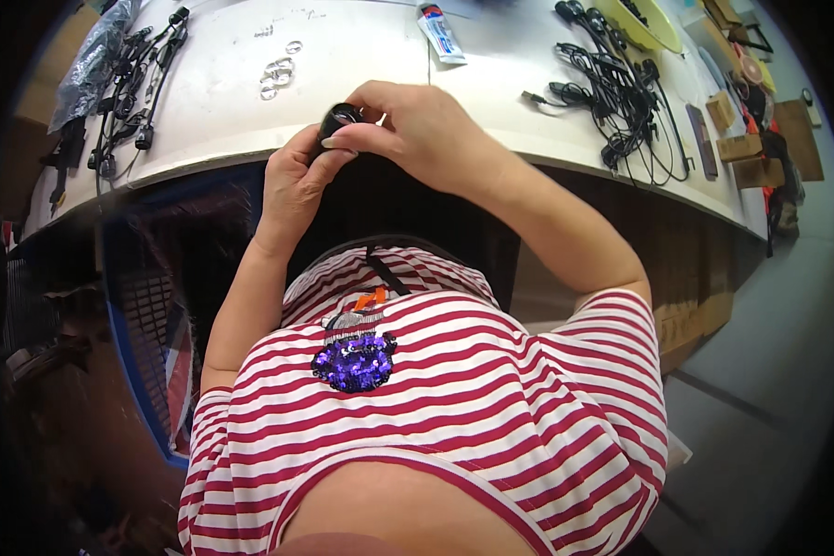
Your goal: The person assembles small black cylindrical electronic devices by hand. They pick up a device, apply glue from a tube to the rim, and attach a small metal ring. This process is repeated for multiple units on a cluttered workbench.
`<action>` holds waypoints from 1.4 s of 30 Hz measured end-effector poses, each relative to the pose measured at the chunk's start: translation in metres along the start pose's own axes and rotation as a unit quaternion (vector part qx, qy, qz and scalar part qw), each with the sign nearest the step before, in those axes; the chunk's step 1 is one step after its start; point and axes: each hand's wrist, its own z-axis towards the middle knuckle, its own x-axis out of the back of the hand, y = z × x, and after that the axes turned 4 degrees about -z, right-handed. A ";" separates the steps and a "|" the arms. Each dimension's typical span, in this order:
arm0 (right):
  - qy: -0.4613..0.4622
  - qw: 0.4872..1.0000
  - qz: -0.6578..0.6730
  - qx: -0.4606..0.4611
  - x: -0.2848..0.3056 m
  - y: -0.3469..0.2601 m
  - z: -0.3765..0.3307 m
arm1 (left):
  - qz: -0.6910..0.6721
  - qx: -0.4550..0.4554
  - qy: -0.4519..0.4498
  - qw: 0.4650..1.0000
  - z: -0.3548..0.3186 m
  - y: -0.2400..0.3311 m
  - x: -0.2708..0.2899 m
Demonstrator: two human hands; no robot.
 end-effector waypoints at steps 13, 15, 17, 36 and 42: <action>-0.002 0.917 0.394 -0.068 0.061 -0.005 -0.069 | -0.339 -0.021 0.023 0.940 0.015 0.026 0.005; 0.115 0.926 0.359 0.004 0.105 -0.009 -0.077 | -0.359 0.020 0.015 0.933 0.010 0.021 0.008; 0.212 0.931 0.296 -0.010 0.151 -0.009 -0.075 | -0.350 0.040 0.030 0.935 0.005 0.019 0.008; 0.411 0.865 -0.158 -0.239 0.228 0.192 -0.028 | -0.293 0.059 0.065 0.952 -0.008 0.005 0.034; 0.341 0.831 -0.351 -0.263 0.180 0.261 -0.038 | -0.222 0.077 0.073 0.969 -0.001 0.004 0.035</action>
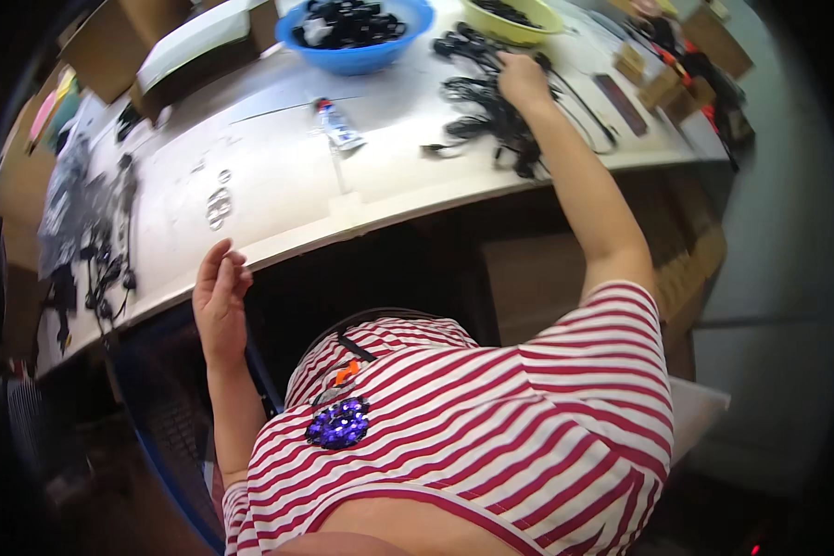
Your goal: The person assembles small black cylindrical electronic devices by hand. They pick up a device, apply glue from a tube to the rim, and attach a small metal ring. This process is repeated for multiple units on a cluttered workbench.
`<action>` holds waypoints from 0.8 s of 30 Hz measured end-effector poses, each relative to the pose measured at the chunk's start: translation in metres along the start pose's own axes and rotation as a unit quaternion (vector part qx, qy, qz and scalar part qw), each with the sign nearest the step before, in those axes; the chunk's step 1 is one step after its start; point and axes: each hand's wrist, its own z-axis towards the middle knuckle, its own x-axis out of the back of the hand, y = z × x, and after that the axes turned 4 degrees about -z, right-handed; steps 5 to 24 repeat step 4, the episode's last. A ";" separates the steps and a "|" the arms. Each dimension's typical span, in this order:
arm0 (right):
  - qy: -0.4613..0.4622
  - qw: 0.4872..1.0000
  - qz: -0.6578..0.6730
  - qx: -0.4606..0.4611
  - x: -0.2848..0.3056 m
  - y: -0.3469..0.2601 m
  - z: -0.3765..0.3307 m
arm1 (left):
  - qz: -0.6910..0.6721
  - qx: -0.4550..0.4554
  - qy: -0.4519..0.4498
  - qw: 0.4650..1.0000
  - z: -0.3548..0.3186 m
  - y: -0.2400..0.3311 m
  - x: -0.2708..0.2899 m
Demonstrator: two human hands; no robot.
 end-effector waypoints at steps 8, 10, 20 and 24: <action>0.008 0.993 -0.061 0.104 -0.015 -0.058 0.019 | 0.109 -0.007 0.008 0.994 0.001 0.009 0.011; 0.008 0.993 -0.061 0.104 -0.015 -0.058 0.019 | 0.109 -0.007 0.008 0.994 0.001 0.009 0.011; 0.008 0.993 -0.061 0.104 -0.015 -0.058 0.019 | 0.109 -0.007 0.008 0.994 0.001 0.009 0.011; 0.008 0.993 -0.061 0.104 -0.015 -0.058 0.019 | 0.109 -0.007 0.008 0.994 0.001 0.009 0.011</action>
